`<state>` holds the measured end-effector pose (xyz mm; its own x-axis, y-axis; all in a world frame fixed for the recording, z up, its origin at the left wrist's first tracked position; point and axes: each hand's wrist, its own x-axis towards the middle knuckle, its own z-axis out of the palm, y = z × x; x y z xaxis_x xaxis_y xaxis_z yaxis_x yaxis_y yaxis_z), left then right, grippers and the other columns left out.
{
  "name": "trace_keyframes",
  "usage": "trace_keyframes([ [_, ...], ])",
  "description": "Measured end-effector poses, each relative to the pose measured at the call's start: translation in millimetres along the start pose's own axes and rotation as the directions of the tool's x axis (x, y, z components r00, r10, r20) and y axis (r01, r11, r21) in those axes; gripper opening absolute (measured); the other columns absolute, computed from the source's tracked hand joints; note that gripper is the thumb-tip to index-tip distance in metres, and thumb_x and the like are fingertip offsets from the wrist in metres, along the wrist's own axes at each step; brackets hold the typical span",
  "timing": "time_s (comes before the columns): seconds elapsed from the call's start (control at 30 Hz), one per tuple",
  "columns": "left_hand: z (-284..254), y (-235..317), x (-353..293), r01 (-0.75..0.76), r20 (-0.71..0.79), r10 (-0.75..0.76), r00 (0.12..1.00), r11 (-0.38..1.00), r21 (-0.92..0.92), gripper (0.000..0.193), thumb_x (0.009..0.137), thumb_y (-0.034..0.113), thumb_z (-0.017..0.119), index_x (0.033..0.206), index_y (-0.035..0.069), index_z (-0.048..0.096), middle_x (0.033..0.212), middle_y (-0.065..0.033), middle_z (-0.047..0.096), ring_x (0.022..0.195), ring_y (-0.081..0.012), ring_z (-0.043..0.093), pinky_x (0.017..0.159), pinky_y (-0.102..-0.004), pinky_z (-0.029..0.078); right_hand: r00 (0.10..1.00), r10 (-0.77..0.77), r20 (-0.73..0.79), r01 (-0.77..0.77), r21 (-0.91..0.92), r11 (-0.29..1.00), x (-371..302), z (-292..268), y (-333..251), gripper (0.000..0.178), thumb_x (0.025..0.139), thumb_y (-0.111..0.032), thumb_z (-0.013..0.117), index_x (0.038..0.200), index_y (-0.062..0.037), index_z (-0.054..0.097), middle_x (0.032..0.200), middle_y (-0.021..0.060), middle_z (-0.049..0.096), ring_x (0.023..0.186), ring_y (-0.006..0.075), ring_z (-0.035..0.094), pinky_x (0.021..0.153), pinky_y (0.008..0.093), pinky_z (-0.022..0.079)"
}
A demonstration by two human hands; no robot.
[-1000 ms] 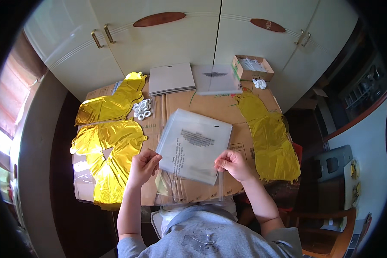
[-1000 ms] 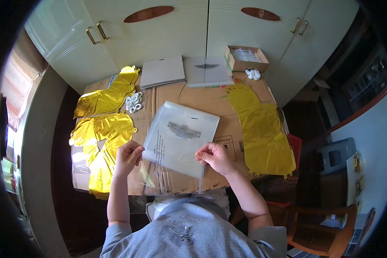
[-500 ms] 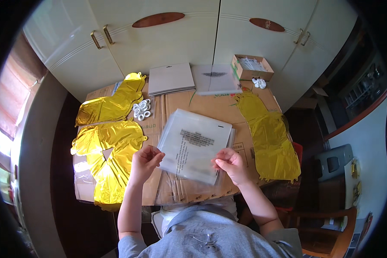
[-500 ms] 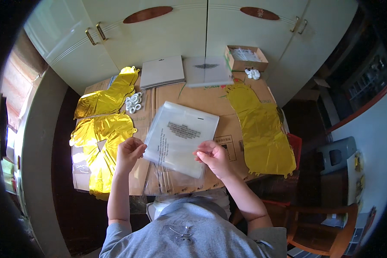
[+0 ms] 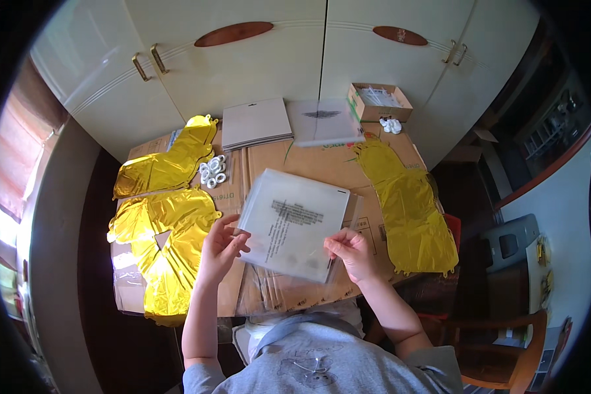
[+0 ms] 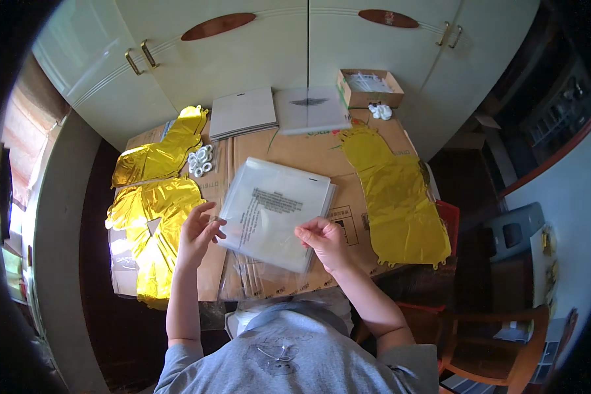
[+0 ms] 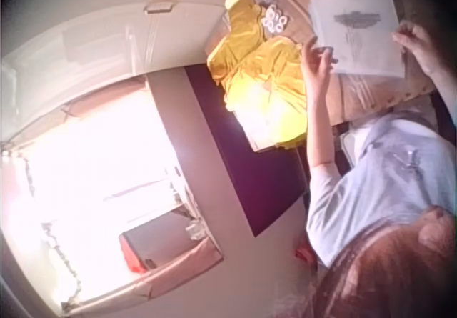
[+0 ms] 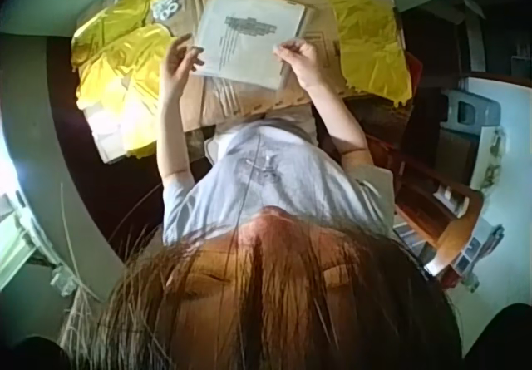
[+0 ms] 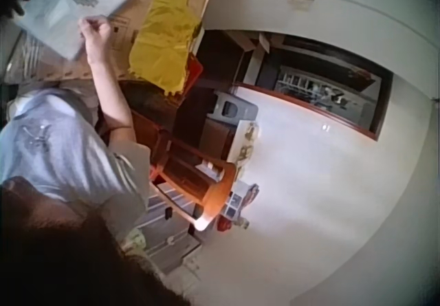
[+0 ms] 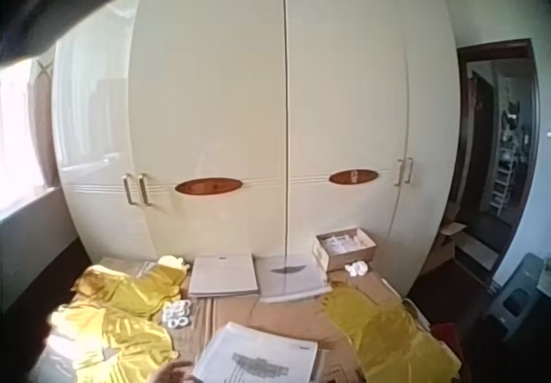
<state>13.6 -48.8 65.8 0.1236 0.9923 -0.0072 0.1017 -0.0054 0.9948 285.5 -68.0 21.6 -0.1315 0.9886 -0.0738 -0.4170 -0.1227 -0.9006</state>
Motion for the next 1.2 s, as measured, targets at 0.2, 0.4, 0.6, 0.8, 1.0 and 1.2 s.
trace_keyframes([
  [0.2,7.7,-12.2,-3.6,0.103,-0.043,-0.118,0.992,0.961,-0.258,0.058,0.084,0.016,0.054,0.132,0.008,0.023,0.103,-0.0141,0.056,0.079,-0.0202,0.062,0.065,-0.0272,0.049,0.977,-0.100,-0.190,0.119,0.095,0.988,0.4,1.2,2.8,0.009,0.080,-0.012,0.063,0.083,-0.0055,0.059,0.071,0.0012,0.059,0.063,0.0086,0.055,0.057,0.0206,0.045],
  [0.4,44.5,-10.2,1.3,0.232,0.076,-0.228,0.971,0.806,-0.545,0.058,0.083,0.007,0.053,0.133,0.010,0.022,0.099,-0.0135,0.057,0.084,-0.0235,0.061,0.068,-0.0306,0.050,0.974,-0.092,-0.208,0.118,0.114,0.986,-8.3,22.6,14.8,0.017,0.086,-0.018,0.055,0.092,-0.0021,0.057,0.089,0.0078,0.060,0.077,0.0152,0.059,0.064,0.0249,0.048],
  [0.6,10.2,2.8,46.9,0.153,0.191,-0.122,0.974,0.975,-0.158,0.053,0.080,-0.001,0.045,0.131,0.008,0.030,0.080,-0.0055,0.057,0.065,-0.0102,0.054,0.056,-0.0214,0.043,0.906,-0.276,-0.320,0.330,0.125,0.936,-9.6,-11.4,-14.2,0.030,0.089,-0.022,0.043,0.112,-0.0030,0.042,0.108,0.0120,0.052,0.093,0.0202,0.055,0.077,0.0316,0.045],
  [0.8,4.5,-49.2,84.7,-0.079,0.077,0.058,0.995,0.949,0.305,0.051,0.077,0.001,0.049,0.126,0.003,0.036,0.080,-0.0080,0.060,0.061,-0.0136,0.055,0.059,-0.0251,0.045,0.949,-0.253,-0.187,0.179,-0.341,0.923,-1.3,-39.7,-3.9,0.040,0.082,-0.008,0.053,0.119,-0.0032,0.038,0.120,0.0104,0.044,0.109,0.0182,0.044,0.092,0.0306,0.035],
  [1.0,25.0,-45.2,84.7,-0.080,0.001,0.101,0.995,0.776,0.625,0.053,0.069,0.009,0.058,0.120,0.001,0.044,0.095,-0.0142,0.057,0.081,-0.0260,0.055,0.077,-0.0335,0.044,0.980,-0.200,0.014,0.168,-0.605,0.778,5.3,-39.0,23.1,0.057,0.080,-0.014,0.058,0.127,0.0029,0.028,0.130,0.0199,0.032,0.121,0.0287,0.033,0.097,0.0386,0.032],
  [1.2,16.2,-56.9,75.7,-0.122,-0.030,0.250,0.968,0.570,0.812,0.058,0.066,0.018,0.066,0.117,-0.001,0.046,0.113,-0.0194,0.047,0.103,-0.0360,0.042,0.091,-0.0404,0.036,0.986,-0.161,0.050,0.161,-0.572,0.804,3.7,-35.4,34.2,0.066,0.081,-0.018,0.058,0.130,0.0063,0.021,0.134,0.0241,0.025,0.125,0.0333,0.027,0.101,0.0400,0.025],
])
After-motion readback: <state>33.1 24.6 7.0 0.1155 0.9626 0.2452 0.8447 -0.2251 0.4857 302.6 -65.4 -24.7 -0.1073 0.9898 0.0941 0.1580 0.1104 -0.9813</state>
